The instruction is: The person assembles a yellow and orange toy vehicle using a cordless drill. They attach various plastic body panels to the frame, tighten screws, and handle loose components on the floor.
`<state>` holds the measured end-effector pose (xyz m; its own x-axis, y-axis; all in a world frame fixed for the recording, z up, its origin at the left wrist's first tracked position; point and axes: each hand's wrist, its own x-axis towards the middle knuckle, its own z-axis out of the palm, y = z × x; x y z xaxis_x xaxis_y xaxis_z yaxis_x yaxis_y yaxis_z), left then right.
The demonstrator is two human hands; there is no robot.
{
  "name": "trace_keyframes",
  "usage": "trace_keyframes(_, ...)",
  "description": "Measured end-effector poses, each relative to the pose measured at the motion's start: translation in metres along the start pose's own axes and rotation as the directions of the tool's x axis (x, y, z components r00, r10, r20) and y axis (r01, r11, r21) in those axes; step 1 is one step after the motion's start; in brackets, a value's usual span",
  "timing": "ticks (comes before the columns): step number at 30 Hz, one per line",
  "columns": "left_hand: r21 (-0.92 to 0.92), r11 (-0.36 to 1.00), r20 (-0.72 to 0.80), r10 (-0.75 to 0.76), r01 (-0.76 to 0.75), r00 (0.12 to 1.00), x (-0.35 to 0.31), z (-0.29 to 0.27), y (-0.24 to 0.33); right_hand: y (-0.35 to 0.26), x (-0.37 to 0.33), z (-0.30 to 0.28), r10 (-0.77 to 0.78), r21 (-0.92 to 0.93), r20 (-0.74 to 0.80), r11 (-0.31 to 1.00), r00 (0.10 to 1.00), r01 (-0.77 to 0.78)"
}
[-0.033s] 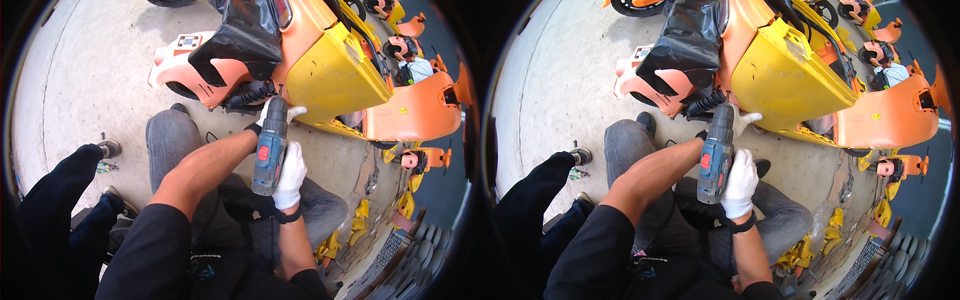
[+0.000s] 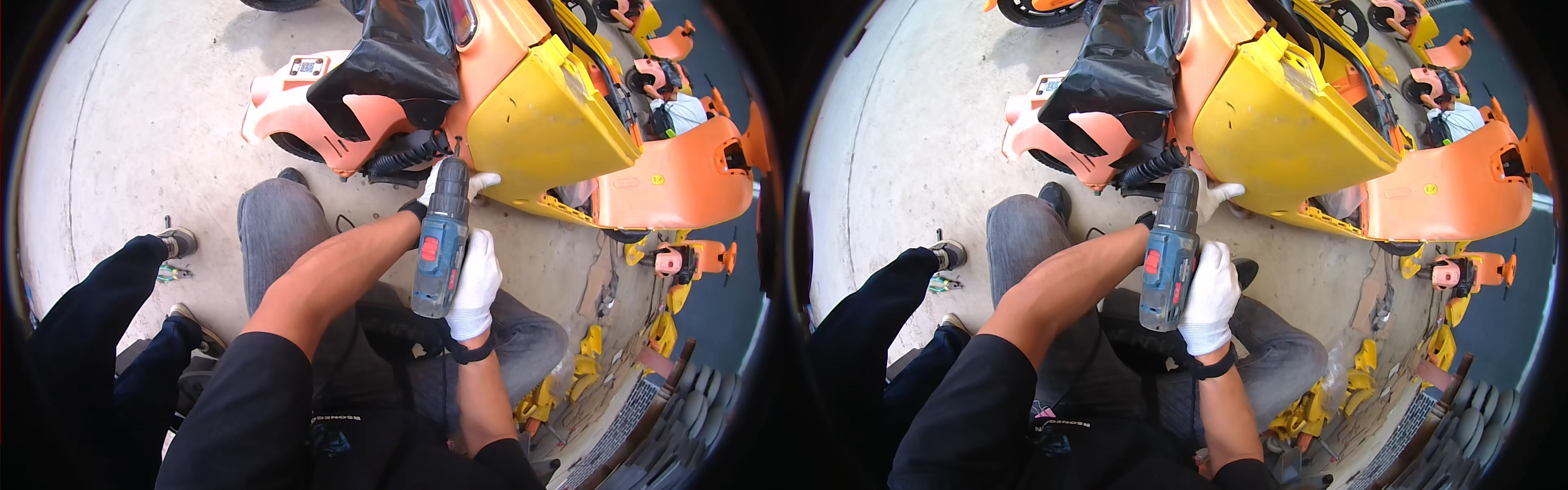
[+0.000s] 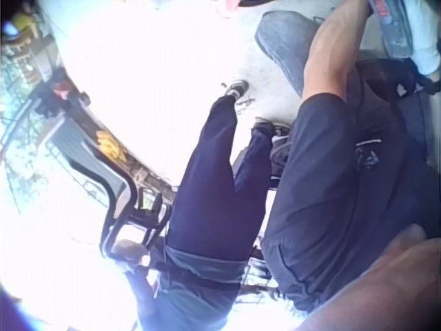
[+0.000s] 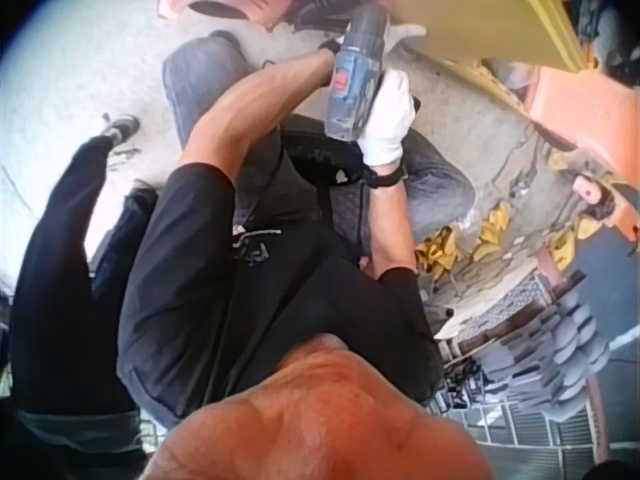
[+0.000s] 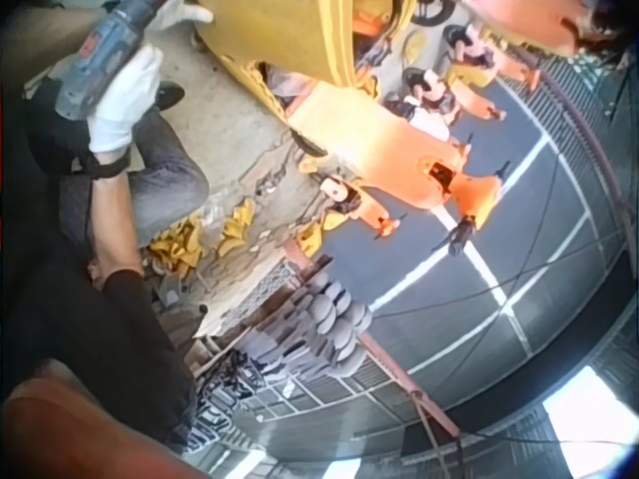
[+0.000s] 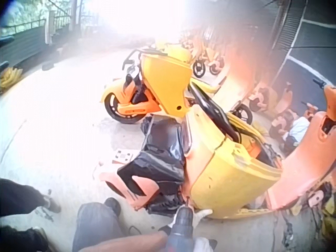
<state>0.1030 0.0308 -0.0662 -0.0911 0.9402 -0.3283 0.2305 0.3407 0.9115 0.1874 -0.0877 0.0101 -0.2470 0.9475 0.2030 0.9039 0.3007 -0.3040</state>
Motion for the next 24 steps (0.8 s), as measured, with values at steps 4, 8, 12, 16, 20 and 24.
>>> trace_keyframes(4, -0.064, 0.998, 0.008, 0.011, -0.011, 1.000, 0.000, 0.003, -0.004, 0.003, 0.001, -0.002, 0.030, 0.020, 0.016, 0.999, 0.999, -0.030)
trace_keyframes(8, 0.078, 0.996, -0.055, 0.051, -0.047, 0.997, 0.004, 0.007, -0.012, 0.000, 0.001, -0.013, -0.058, 0.017, 0.060, 0.998, 0.997, 0.057)
trace_keyframes(12, 0.035, 0.965, -0.123, 0.262, -0.259, 0.957, 0.012, 0.012, -0.036, -0.001, -0.027, -0.029, -0.197, -0.016, 0.190, 0.979, 0.962, 0.203)
trace_keyframes(16, 0.163, 0.956, -0.047, 0.253, -0.242, 0.966, 0.008, 0.003, -0.024, 0.038, -0.045, -0.024, 0.046, 0.333, 0.113, 0.940, 0.993, -0.081)
trace_keyframes(20, 0.268, 0.945, 0.022, 0.187, -0.186, 0.982, 0.011, 0.004, -0.031, 0.059, -0.039, -0.056, 0.307, 0.688, 0.385, 0.533, 0.870, -0.492)
trace_keyframes(24, 0.117, 0.993, 0.347, -0.007, -0.036, 0.938, -0.010, 0.007, -0.015, 0.085, -0.028, -0.076, 0.280, 0.786, 0.567, 0.095, 0.775, -0.610)
